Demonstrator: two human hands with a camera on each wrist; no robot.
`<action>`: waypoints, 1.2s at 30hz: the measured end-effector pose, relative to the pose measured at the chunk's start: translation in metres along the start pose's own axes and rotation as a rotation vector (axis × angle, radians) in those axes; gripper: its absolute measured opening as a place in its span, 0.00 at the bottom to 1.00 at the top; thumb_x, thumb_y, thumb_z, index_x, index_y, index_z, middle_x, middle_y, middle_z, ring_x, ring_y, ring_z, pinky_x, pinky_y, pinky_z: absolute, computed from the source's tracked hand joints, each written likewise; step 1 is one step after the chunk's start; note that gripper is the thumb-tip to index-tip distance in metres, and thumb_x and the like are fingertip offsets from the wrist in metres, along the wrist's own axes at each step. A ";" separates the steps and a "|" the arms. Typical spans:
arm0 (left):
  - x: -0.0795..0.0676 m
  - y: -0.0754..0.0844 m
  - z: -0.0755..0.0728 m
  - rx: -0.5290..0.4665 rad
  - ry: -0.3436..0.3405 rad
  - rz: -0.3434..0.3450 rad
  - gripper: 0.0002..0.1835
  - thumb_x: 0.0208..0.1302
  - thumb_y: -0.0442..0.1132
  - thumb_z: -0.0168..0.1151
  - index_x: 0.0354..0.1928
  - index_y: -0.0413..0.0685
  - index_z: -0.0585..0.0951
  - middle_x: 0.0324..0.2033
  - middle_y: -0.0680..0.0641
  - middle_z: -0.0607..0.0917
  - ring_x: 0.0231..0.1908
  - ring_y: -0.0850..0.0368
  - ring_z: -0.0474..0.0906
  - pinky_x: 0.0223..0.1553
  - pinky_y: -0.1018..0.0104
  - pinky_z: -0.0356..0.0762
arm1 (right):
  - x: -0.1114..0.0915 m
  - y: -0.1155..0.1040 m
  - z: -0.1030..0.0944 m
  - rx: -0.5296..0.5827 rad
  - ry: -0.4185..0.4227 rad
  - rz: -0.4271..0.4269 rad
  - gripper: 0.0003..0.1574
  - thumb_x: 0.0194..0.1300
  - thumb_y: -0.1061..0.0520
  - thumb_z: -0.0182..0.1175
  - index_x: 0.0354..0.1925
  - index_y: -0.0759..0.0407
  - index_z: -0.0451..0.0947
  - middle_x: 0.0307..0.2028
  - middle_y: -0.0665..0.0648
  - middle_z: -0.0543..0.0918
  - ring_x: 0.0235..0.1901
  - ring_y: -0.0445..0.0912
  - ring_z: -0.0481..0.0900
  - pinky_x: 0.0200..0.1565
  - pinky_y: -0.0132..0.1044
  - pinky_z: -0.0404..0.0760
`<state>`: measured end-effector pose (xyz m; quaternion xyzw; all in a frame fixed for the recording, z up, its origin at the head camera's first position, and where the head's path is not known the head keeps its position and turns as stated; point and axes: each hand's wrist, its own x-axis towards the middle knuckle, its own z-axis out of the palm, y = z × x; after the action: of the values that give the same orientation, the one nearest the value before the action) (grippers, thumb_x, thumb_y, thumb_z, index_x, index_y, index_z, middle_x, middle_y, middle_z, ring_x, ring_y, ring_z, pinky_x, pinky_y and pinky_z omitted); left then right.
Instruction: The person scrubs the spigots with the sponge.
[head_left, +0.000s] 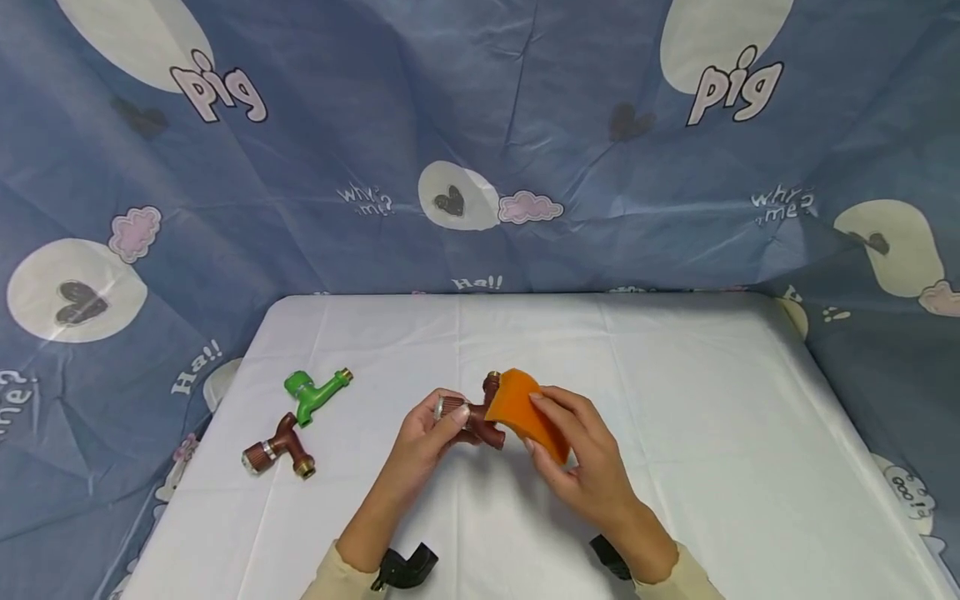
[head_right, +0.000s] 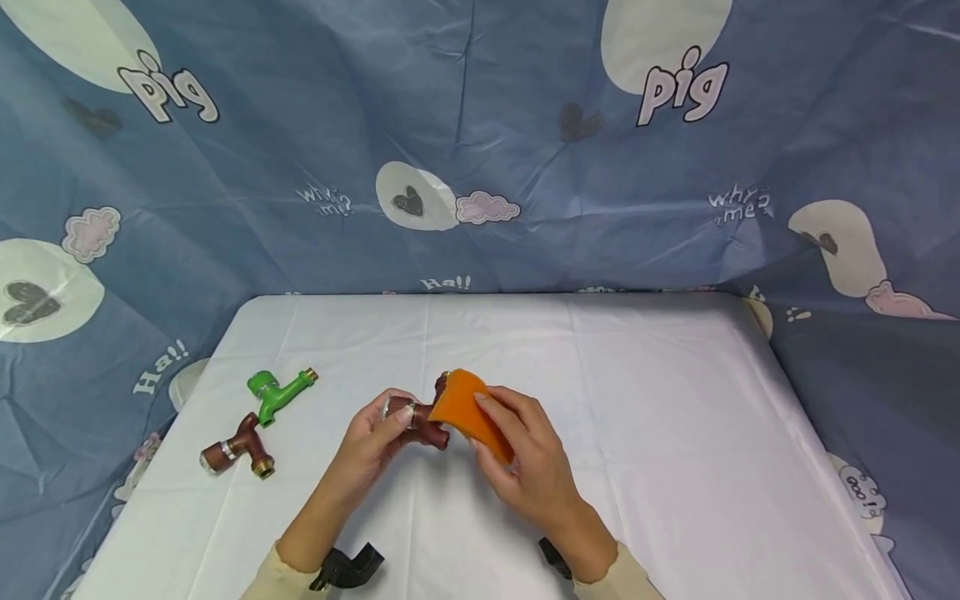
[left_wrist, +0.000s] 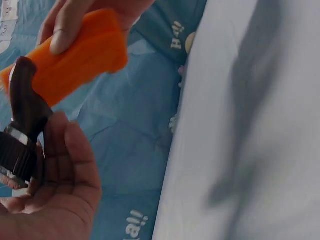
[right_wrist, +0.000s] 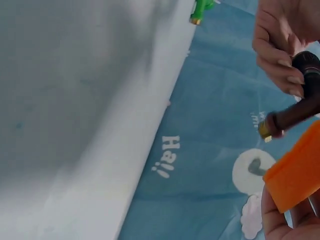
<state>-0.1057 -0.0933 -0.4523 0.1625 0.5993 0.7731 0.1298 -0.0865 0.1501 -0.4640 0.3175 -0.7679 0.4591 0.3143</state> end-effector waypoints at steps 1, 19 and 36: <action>0.000 0.000 0.001 -0.005 -0.032 0.009 0.10 0.83 0.38 0.50 0.54 0.38 0.73 0.40 0.41 0.91 0.43 0.45 0.89 0.51 0.54 0.84 | 0.002 -0.001 0.001 0.009 0.007 -0.005 0.28 0.77 0.48 0.60 0.64 0.67 0.78 0.60 0.68 0.78 0.54 0.59 0.80 0.60 0.29 0.76; -0.003 -0.002 0.005 -0.011 -0.097 -0.081 0.15 0.72 0.31 0.62 0.57 0.36 0.75 0.50 0.41 0.89 0.48 0.50 0.87 0.47 0.64 0.84 | -0.004 0.012 0.002 -0.092 0.021 0.068 0.28 0.78 0.46 0.60 0.66 0.62 0.79 0.61 0.65 0.79 0.55 0.57 0.80 0.62 0.27 0.74; -0.001 -0.002 0.005 0.002 0.098 -0.124 0.21 0.81 0.38 0.54 0.64 0.27 0.71 0.46 0.45 0.90 0.40 0.53 0.89 0.51 0.64 0.84 | 0.003 -0.018 0.001 -0.083 0.064 -0.057 0.29 0.78 0.47 0.60 0.64 0.68 0.78 0.59 0.70 0.78 0.53 0.59 0.79 0.60 0.31 0.78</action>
<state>-0.1031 -0.0885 -0.4533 0.0871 0.6146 0.7699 0.1480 -0.0745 0.1416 -0.4536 0.3110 -0.7664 0.4277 0.3647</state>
